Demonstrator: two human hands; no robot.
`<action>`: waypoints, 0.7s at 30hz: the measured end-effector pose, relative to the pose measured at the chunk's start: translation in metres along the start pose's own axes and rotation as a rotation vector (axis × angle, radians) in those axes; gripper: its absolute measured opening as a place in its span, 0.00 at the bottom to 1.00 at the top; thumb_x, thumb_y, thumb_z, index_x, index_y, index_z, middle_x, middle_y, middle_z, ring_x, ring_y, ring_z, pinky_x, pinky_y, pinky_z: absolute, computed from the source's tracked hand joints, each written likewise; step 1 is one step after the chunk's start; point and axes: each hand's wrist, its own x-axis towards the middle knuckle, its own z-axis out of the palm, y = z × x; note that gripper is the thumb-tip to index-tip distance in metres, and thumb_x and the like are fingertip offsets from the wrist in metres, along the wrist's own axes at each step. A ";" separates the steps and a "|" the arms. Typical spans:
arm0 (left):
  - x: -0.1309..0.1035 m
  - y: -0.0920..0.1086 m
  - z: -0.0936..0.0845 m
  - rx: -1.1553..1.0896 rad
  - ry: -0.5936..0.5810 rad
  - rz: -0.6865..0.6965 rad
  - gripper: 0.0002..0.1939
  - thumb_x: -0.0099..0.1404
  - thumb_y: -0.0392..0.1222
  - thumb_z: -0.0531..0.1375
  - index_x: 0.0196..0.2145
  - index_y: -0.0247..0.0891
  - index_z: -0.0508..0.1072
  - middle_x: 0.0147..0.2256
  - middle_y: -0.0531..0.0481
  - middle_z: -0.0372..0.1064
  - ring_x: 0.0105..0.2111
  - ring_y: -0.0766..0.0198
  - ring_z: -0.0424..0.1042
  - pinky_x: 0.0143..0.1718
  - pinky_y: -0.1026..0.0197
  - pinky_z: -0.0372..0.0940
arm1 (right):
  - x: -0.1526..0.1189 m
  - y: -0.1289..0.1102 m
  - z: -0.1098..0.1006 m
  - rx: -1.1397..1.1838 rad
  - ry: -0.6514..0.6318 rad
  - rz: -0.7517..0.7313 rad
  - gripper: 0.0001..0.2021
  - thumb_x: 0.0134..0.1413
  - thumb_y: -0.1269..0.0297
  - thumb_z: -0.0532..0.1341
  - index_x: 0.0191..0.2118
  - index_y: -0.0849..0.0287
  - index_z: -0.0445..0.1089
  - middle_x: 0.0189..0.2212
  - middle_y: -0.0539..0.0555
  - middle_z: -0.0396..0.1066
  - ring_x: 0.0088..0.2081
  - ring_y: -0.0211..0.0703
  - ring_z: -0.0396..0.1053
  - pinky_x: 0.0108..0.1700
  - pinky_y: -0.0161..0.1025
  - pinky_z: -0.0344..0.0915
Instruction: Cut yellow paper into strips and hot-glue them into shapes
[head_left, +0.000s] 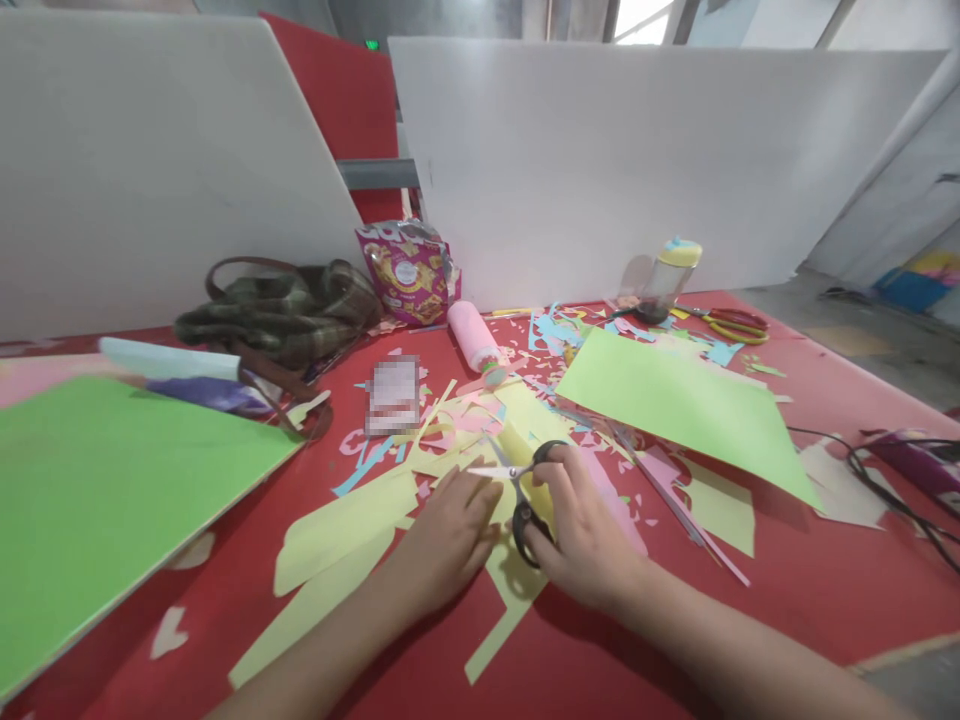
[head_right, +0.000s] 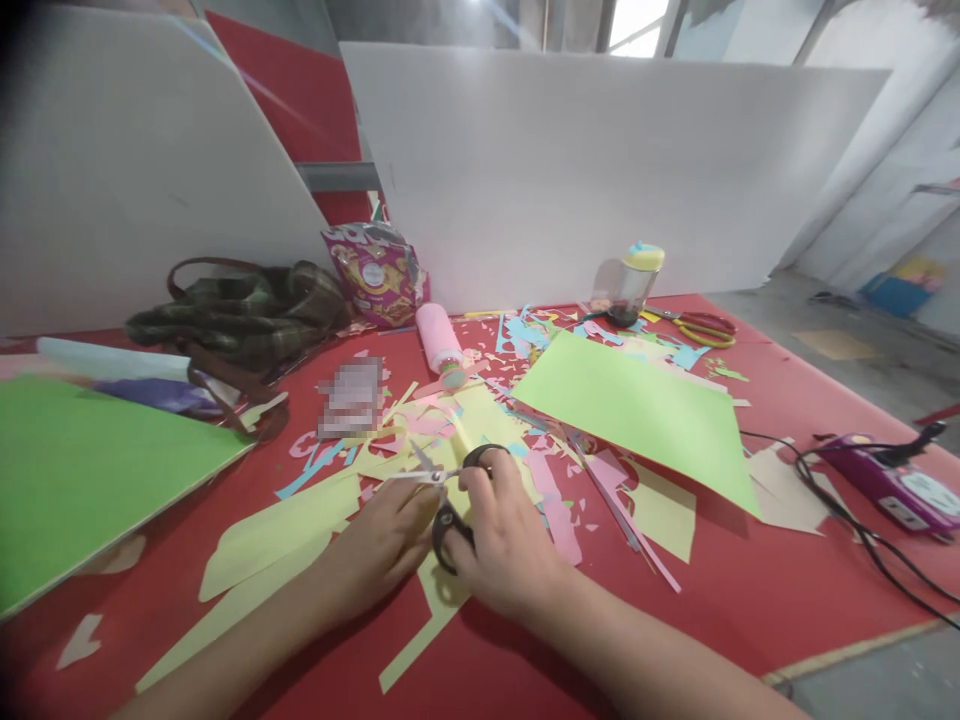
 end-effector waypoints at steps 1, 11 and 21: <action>-0.001 0.002 0.000 -0.061 0.010 0.013 0.16 0.58 0.35 0.47 0.46 0.36 0.58 0.43 0.41 0.62 0.45 0.56 0.60 0.45 0.49 0.56 | -0.002 -0.004 0.000 0.068 -0.014 -0.020 0.14 0.40 0.76 0.53 0.36 0.59 0.53 0.37 0.57 0.52 0.39 0.45 0.56 0.40 0.42 0.58; -0.008 0.006 -0.001 -0.354 0.146 -0.236 0.18 0.56 0.35 0.48 0.46 0.36 0.56 0.38 0.45 0.65 0.36 0.60 0.67 0.35 0.58 0.63 | -0.005 -0.016 -0.002 0.354 -0.087 -0.078 0.15 0.39 0.75 0.54 0.36 0.59 0.50 0.36 0.56 0.51 0.38 0.41 0.55 0.40 0.40 0.59; -0.009 -0.005 -0.008 -0.562 0.384 -0.433 0.08 0.54 0.40 0.49 0.34 0.37 0.62 0.29 0.50 0.68 0.28 0.63 0.69 0.27 0.63 0.63 | 0.007 0.001 -0.015 0.259 0.139 0.227 0.09 0.45 0.70 0.52 0.31 0.55 0.49 0.29 0.50 0.54 0.32 0.39 0.56 0.35 0.39 0.58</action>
